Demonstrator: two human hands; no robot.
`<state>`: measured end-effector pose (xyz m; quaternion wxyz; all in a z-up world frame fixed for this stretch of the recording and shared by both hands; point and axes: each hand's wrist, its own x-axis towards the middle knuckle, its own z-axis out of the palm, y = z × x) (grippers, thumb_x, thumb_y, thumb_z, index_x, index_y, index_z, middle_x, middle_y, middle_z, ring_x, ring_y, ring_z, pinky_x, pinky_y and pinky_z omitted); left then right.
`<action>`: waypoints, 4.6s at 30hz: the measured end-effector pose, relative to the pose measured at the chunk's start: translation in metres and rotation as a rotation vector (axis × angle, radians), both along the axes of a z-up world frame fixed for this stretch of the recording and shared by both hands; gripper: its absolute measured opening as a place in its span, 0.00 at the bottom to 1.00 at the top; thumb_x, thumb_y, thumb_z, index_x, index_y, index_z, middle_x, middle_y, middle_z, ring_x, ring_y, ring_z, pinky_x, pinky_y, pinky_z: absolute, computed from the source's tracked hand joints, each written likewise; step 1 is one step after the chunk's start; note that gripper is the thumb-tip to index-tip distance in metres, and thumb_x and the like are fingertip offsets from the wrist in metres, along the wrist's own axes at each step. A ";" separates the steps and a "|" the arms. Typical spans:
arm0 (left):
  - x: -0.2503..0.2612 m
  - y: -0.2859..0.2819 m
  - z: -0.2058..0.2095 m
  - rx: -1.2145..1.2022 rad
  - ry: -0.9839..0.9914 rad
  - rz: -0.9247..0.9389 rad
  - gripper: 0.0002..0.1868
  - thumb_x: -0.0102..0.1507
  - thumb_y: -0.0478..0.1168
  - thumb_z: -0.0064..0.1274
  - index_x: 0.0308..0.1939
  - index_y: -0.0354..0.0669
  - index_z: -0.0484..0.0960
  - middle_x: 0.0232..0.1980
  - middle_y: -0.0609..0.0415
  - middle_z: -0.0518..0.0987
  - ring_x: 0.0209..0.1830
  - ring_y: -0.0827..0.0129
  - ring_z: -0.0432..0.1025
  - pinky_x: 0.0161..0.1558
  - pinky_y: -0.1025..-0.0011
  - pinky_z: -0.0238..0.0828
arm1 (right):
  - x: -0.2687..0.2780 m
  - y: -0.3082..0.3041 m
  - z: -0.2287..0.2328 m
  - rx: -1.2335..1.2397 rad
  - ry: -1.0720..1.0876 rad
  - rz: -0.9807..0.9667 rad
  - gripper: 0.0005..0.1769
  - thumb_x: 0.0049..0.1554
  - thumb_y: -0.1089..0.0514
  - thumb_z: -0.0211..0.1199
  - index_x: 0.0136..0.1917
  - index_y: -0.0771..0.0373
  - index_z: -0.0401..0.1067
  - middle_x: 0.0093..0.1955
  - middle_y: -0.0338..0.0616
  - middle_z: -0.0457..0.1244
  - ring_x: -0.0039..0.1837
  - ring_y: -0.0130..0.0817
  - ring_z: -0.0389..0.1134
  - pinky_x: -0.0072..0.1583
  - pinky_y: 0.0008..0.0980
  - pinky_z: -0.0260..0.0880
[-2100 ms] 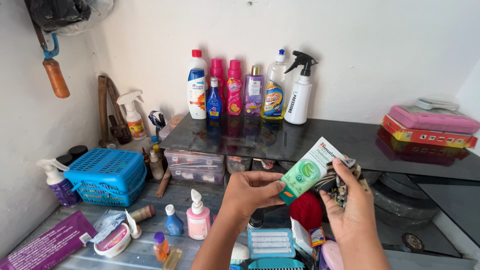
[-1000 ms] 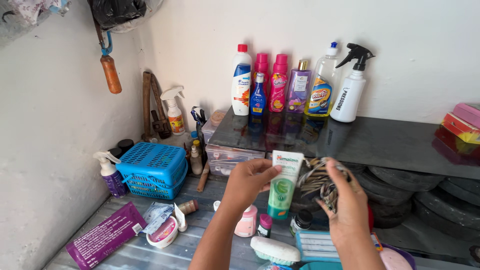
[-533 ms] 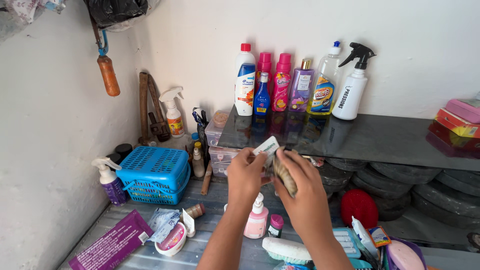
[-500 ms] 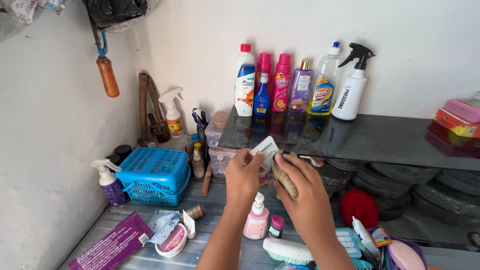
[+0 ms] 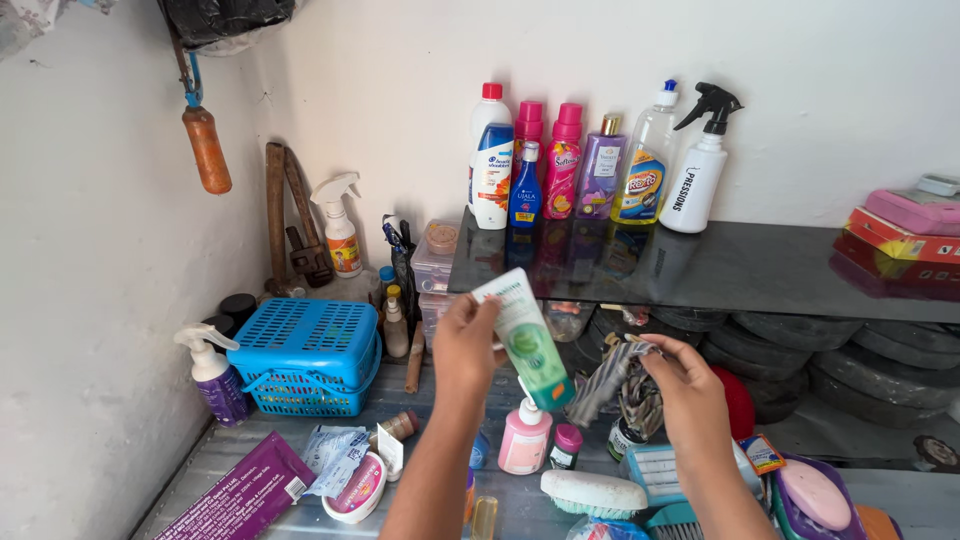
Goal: The person wipes a green and white cosmetic tube with a patterned cloth, rotating it to clean all sides. The person then places the tube on a shelf among other bottles and wipes the shelf surface with the same cloth.
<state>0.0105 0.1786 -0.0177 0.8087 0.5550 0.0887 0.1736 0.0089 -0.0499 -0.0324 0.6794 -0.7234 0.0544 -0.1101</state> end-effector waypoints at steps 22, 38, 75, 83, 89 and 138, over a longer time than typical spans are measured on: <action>-0.005 -0.038 0.010 0.393 -0.129 -0.627 0.17 0.60 0.40 0.59 0.46 0.28 0.87 0.46 0.59 0.83 0.35 0.74 0.80 0.37 0.75 0.77 | -0.024 -0.021 0.037 0.089 0.069 0.372 0.34 0.60 0.42 0.48 0.71 0.63 0.74 0.61 0.47 0.71 0.64 0.35 0.67 0.66 0.35 0.61; 0.012 -0.052 0.015 0.204 -0.074 -0.525 0.14 0.65 0.43 0.58 0.47 0.34 0.85 0.36 0.54 0.83 0.31 0.76 0.75 0.33 0.75 0.75 | -0.013 -0.057 0.019 0.591 -0.112 0.361 0.30 0.61 0.41 0.57 0.66 0.66 0.70 0.61 0.43 0.70 0.61 0.38 0.71 0.59 0.44 0.72; 0.062 -0.091 0.000 -0.317 -0.288 0.122 0.11 0.68 0.38 0.50 0.47 0.32 0.72 0.40 0.46 0.76 0.31 0.69 0.72 0.27 0.72 0.72 | 0.001 0.028 0.035 -0.879 -0.736 -0.137 0.31 0.44 0.77 0.59 0.62 0.66 0.76 0.63 0.48 0.63 0.63 0.54 0.59 0.64 0.45 0.64; 0.061 -0.073 0.010 -0.344 -0.272 0.159 0.09 0.68 0.38 0.48 0.46 0.35 0.70 0.40 0.46 0.79 0.34 0.65 0.77 0.31 0.69 0.77 | -0.009 0.019 0.034 -0.857 -0.936 -0.114 0.27 0.48 0.75 0.60 0.60 0.62 0.78 0.63 0.44 0.65 0.62 0.50 0.62 0.65 0.44 0.65; 0.061 -0.075 0.014 -0.356 -0.211 0.147 0.10 0.68 0.37 0.52 0.47 0.33 0.71 0.41 0.46 0.79 0.38 0.62 0.76 0.36 0.63 0.78 | -0.007 0.029 0.037 -0.829 -1.015 0.086 0.28 0.44 0.75 0.60 0.59 0.66 0.78 0.63 0.45 0.66 0.61 0.53 0.63 0.63 0.44 0.66; 0.052 -0.114 0.056 -0.279 -0.302 -0.092 0.04 0.67 0.34 0.50 0.41 0.36 0.75 0.40 0.49 0.79 0.36 0.69 0.78 0.36 0.70 0.79 | -0.001 0.002 0.059 -0.774 -0.756 -0.394 0.38 0.47 0.79 0.56 0.71 0.63 0.68 0.67 0.54 0.59 0.65 0.57 0.61 0.64 0.49 0.64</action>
